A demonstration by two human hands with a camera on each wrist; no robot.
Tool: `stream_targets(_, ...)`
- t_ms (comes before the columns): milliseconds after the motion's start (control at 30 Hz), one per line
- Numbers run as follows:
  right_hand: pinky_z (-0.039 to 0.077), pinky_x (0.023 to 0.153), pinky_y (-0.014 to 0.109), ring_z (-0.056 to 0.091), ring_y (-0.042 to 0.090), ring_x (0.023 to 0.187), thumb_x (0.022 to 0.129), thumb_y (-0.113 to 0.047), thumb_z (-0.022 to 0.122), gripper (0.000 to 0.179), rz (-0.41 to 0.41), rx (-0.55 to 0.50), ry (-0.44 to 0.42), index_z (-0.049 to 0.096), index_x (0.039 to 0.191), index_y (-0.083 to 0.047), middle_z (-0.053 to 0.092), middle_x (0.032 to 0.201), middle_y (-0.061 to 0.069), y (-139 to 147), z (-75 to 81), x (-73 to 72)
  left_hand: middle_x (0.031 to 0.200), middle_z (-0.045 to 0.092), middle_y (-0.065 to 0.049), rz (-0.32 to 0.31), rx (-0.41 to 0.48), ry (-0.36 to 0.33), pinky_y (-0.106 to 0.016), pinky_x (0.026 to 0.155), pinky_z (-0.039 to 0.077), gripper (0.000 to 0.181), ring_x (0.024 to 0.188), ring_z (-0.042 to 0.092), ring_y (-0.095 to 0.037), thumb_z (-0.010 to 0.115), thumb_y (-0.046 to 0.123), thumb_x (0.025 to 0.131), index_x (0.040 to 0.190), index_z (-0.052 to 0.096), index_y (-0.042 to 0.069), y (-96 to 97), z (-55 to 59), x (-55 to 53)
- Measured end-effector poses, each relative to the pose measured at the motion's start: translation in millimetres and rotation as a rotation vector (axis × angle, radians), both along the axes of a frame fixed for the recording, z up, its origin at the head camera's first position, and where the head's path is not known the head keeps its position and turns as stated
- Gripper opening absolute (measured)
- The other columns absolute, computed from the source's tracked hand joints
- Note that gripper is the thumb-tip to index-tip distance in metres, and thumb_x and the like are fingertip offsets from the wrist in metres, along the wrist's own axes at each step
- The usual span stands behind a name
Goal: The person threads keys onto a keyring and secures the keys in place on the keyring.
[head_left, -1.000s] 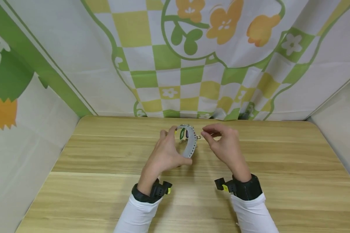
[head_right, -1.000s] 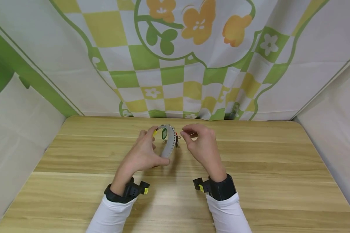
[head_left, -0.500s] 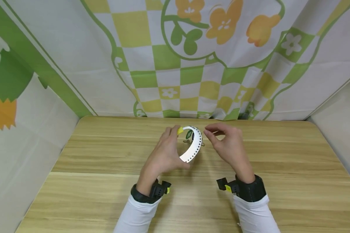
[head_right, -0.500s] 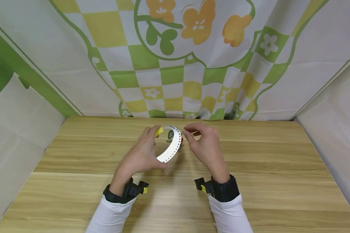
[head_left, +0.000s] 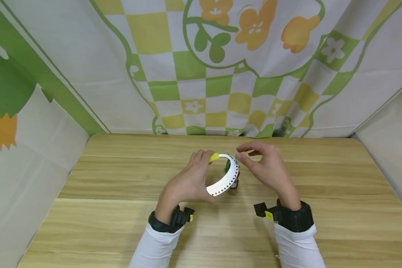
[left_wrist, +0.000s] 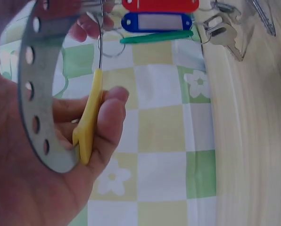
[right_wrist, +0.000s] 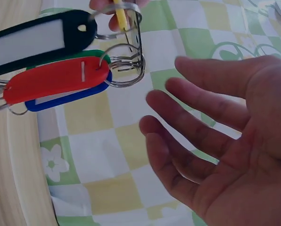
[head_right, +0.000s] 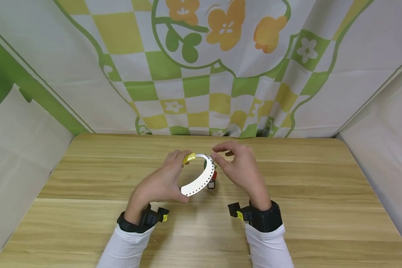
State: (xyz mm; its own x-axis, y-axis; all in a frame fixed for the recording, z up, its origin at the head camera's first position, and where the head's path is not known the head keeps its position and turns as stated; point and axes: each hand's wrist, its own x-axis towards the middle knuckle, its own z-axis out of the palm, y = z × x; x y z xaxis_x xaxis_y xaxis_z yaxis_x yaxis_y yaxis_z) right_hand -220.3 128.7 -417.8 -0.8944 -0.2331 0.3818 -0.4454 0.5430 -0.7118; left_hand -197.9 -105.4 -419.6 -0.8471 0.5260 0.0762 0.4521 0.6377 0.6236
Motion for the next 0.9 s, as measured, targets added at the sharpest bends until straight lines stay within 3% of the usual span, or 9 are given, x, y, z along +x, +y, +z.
stream_targets(233, 0.054, 0.088, 0.045, 0.069, 0.025, 0.100, 0.091, -0.012, 0.077, 0.015, 0.081, -0.068, -0.186, 0.078, 0.104, -0.004, 0.075, 0.107, 0.008, 3.7, 0.6, -2.4, 0.125, 0.050, -0.010, -0.092, -0.036, -0.005, -0.042, 0.103, 0.044, 0.110, 0.119, 0.043, -0.027, 0.098, 0.011, 0.051, 0.144, 0.040, -0.002, -6.1, 0.6, -1.4)
stream_targets(400, 0.056, 0.082, 0.035, 0.071, 0.024, 0.097, 0.092, -0.011, 0.075, 0.017, 0.153, -0.116, -0.316, 0.077, 0.106, -0.002, 0.073, 0.108, 0.011, 1.3, -3.5, -5.7, 0.131, 0.051, -0.007, -0.126, -0.064, -0.010, -0.041, 0.102, 0.044, 0.112, 0.119, 0.044, -0.025, 0.096, 0.007, 0.050, 0.146, 0.040, 0.001, -8.9, 1.2, -1.5)
stream_targets(533, 0.057, 0.079, 0.033, 0.073, 0.029, 0.093, 0.093, -0.008, 0.073, 0.019, 0.201, -0.174, -0.404, 0.075, 0.108, 0.003, 0.072, 0.110, 0.014, -4.3, -7.7, -6.9, 0.137, 0.049, -0.007, -0.137, -0.077, -0.027, -0.041, 0.103, 0.045, 0.115, 0.121, 0.044, -0.025, 0.096, 0.005, 0.050, 0.149, 0.038, 0.004, -9.4, 2.1, -0.8)
stream_targets(667, 0.058, 0.079, 0.033, 0.072, 0.031, 0.093, 0.092, -0.006, 0.073, 0.017, 0.215, -0.200, -0.428, 0.074, 0.106, 0.004, 0.072, 0.105, 0.015, -9.0, -11.6, -7.4, 0.140, 0.049, -0.006, -0.147, -0.076, -0.043, -0.042, 0.104, 0.044, 0.116, 0.124, 0.043, -0.025, 0.096, 0.003, 0.050, 0.150, 0.037, 0.005, -9.5, 2.9, -0.2)
stream_targets(900, 0.057, 0.076, 0.029, 0.069, 0.022, 0.085, 0.088, 0.004, 0.074, 0.011, 0.188, -0.249, -0.425, 0.073, 0.098, 0.007, 0.071, 0.094, 0.015, -14.0, -15.7, -7.3, 0.144, 0.047, -0.006, -0.151, -0.081, -0.059, -0.042, 0.106, 0.043, 0.118, 0.130, 0.042, -0.027, 0.097, 0.001, 0.050, 0.152, 0.036, 0.006, -8.7, 3.6, 0.5)
